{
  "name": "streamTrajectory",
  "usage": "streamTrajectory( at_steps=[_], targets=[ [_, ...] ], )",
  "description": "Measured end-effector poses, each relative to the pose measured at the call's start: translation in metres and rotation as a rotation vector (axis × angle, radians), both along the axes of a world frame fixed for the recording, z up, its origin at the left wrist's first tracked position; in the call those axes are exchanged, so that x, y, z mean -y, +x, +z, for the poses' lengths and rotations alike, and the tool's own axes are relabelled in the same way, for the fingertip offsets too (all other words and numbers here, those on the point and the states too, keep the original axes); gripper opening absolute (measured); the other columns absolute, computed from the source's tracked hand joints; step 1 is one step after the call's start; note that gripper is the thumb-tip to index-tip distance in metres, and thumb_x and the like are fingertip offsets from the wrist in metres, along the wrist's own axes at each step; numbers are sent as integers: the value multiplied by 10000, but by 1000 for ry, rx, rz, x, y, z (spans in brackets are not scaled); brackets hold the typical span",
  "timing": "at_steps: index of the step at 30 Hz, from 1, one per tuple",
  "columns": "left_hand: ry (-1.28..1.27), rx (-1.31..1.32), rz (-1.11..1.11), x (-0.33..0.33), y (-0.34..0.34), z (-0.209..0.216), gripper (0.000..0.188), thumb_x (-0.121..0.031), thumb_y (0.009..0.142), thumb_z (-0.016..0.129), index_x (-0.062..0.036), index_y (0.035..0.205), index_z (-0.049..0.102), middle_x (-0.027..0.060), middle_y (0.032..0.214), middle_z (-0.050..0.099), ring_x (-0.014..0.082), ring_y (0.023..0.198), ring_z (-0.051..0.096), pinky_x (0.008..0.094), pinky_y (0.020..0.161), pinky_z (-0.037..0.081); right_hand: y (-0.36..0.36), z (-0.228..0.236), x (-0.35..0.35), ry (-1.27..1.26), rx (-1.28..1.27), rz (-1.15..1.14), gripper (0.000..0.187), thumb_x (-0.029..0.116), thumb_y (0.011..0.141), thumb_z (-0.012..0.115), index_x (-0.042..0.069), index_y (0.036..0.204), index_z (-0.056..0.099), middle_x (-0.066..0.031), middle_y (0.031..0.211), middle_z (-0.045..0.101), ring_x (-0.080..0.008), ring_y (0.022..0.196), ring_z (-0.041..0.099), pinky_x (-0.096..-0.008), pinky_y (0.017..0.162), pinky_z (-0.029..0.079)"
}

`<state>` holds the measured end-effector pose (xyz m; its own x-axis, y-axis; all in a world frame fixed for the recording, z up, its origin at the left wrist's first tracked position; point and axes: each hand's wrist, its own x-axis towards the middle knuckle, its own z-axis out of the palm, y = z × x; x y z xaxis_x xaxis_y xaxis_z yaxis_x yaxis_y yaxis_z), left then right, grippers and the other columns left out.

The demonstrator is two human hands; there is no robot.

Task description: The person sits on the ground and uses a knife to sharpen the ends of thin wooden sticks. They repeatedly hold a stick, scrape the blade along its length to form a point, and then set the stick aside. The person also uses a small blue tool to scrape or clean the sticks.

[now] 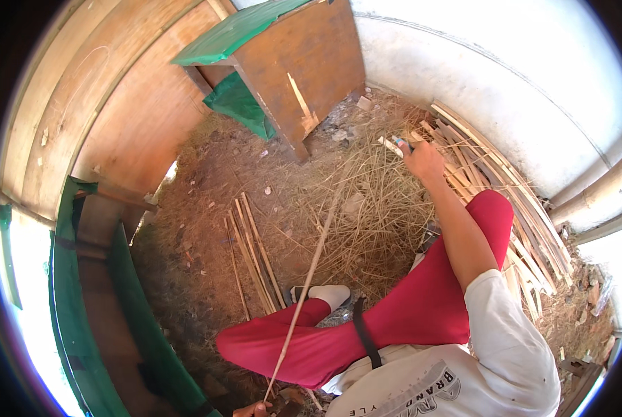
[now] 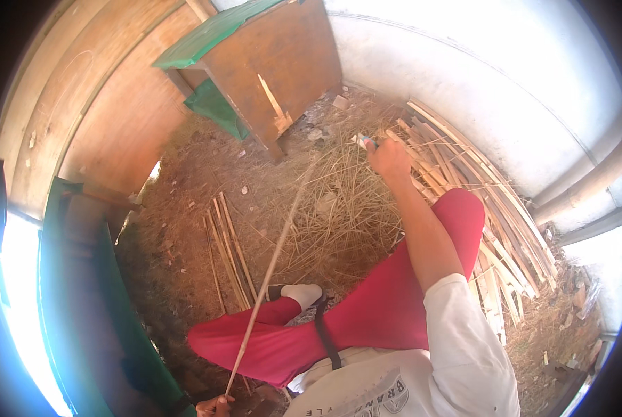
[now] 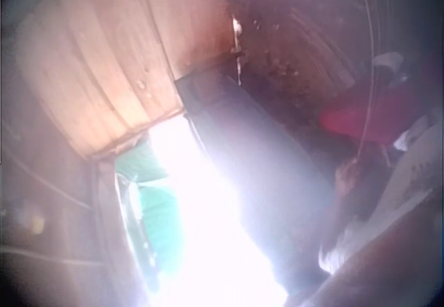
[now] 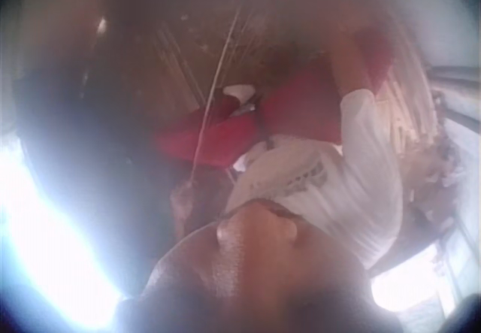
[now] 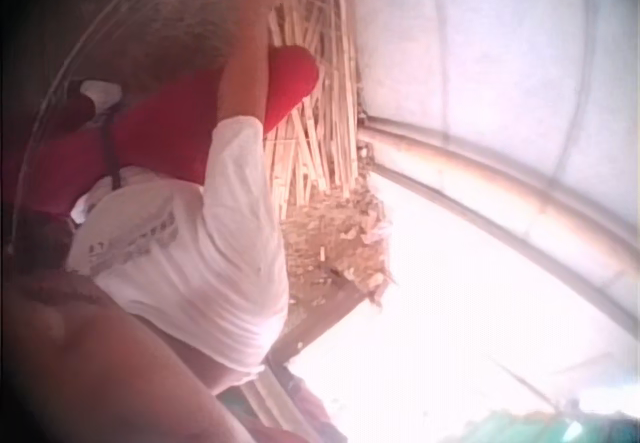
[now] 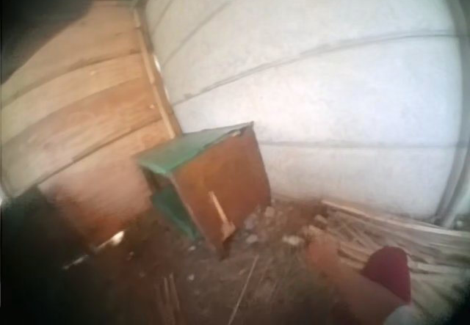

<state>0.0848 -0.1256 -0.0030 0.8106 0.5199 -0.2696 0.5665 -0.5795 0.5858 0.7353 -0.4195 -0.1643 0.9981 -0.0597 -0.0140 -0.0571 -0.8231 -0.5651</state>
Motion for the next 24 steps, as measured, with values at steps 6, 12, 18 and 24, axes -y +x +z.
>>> streamTrajectory(
  at_steps=[6,12,18,24],
  targets=[
    [-375,-200,179,9,58,-33,305,-258,1051,578,16,1038,711,11,687,570,79,552,475,277,489,400,-43,24,-32,85,-79,223,478,496,968,612,55,944,795,-182,678,676,-357,683,695,-459,673,553],
    [-855,-106,171,38,164,-49,336,-274,1094,503,25,1184,628,-6,680,522,43,488,424,232,436,356,-71,61,-36,309,4,271,500,501,976,602,38,972,789,-160,592,631,-336,576,650,-441,607,520],
    [-811,-65,-22,63,251,-75,322,-335,1087,512,-27,1007,559,-10,674,513,40,442,412,234,371,307,-91,52,-36,386,0,539,434,475,975,631,75,1004,796,-127,554,597,-261,463,540,-418,499,446],
    [-678,2,-18,69,305,-99,421,-395,1076,524,-34,860,540,-15,634,489,56,498,429,268,437,354,-112,49,-38,324,86,716,418,497,962,636,113,945,802,-140,554,595,-301,495,598,-419,510,476]
  ],
)
